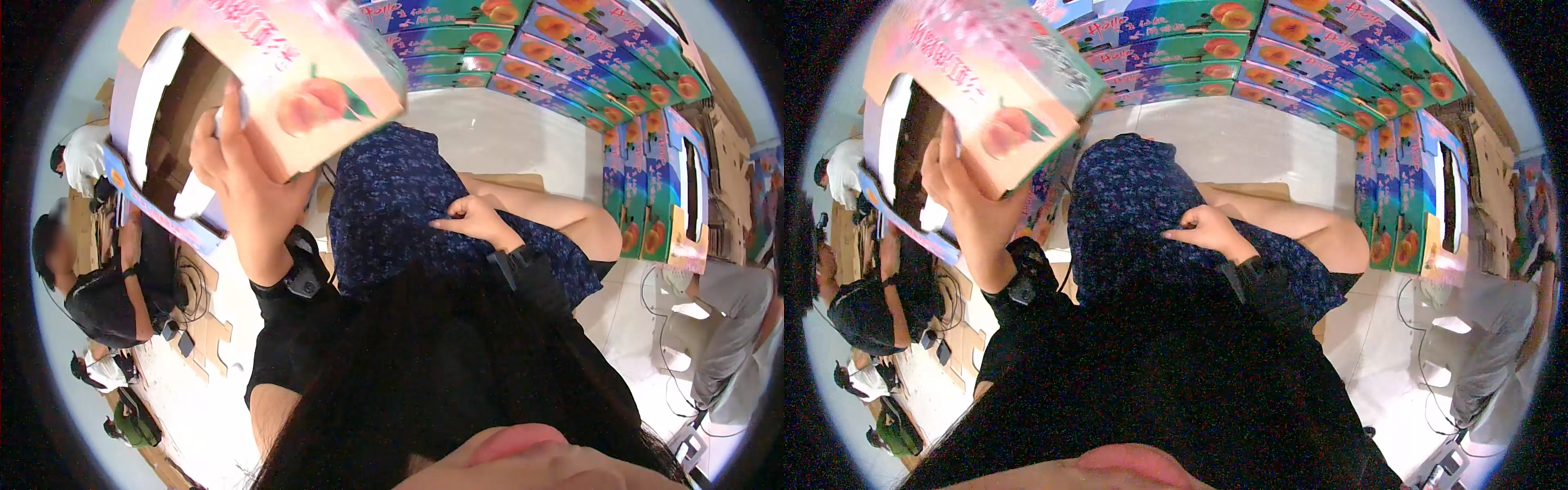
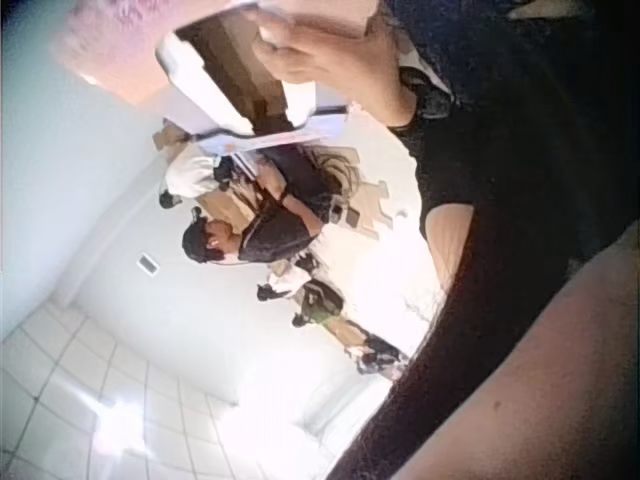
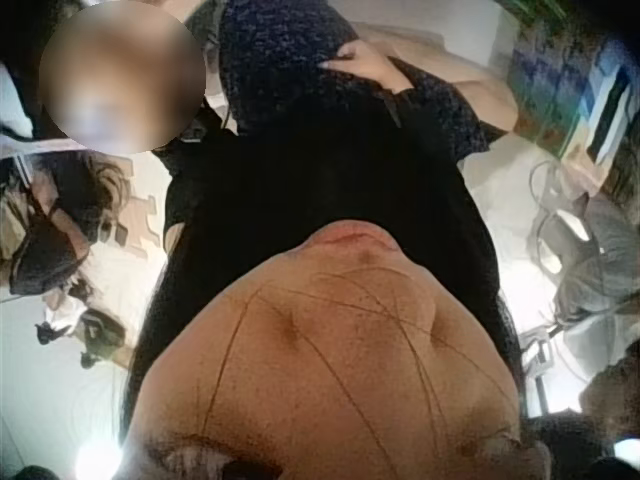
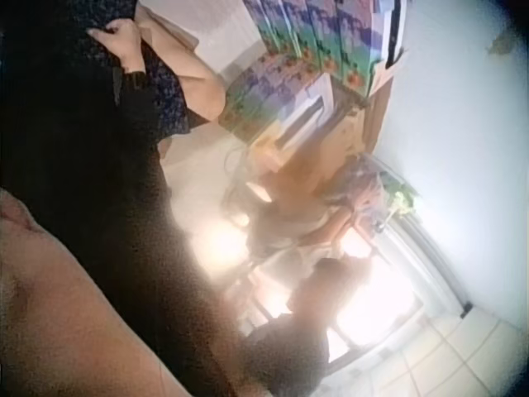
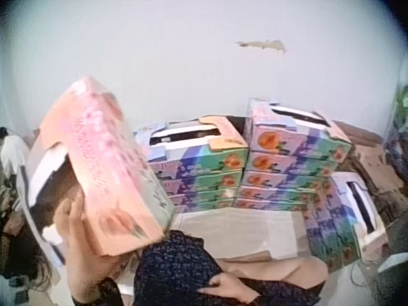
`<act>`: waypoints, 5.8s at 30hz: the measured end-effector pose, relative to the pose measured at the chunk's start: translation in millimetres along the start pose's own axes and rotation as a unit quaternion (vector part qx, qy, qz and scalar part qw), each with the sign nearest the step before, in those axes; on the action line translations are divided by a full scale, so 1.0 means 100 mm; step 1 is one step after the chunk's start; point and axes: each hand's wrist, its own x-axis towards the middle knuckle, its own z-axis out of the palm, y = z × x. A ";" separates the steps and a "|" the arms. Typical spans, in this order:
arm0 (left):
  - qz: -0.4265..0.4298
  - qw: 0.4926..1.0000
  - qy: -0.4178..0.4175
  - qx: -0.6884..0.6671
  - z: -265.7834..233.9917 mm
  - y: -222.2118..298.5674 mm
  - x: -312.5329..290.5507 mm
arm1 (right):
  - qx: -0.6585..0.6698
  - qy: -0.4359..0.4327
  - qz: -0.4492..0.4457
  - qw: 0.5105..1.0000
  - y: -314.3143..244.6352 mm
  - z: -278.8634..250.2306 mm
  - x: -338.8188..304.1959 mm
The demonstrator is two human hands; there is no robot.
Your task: The person is assembling and stacking fruit boxes in a packaging area.
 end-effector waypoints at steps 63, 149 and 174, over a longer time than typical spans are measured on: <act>-0.435 0.880 -0.083 -0.170 0.23 -0.95 -0.58 | 0.514 -0.013 -0.058 0.856 0.06 -0.60 -0.44; -0.045 0.946 -0.225 -0.228 1.61 -0.08 -0.91 | 0.454 0.691 -0.252 0.503 -0.06 -2.23 -2.86; -0.041 0.947 -0.233 -0.219 1.67 -0.11 -0.92 | 0.394 0.683 -0.165 0.593 0.43 -2.40 -2.92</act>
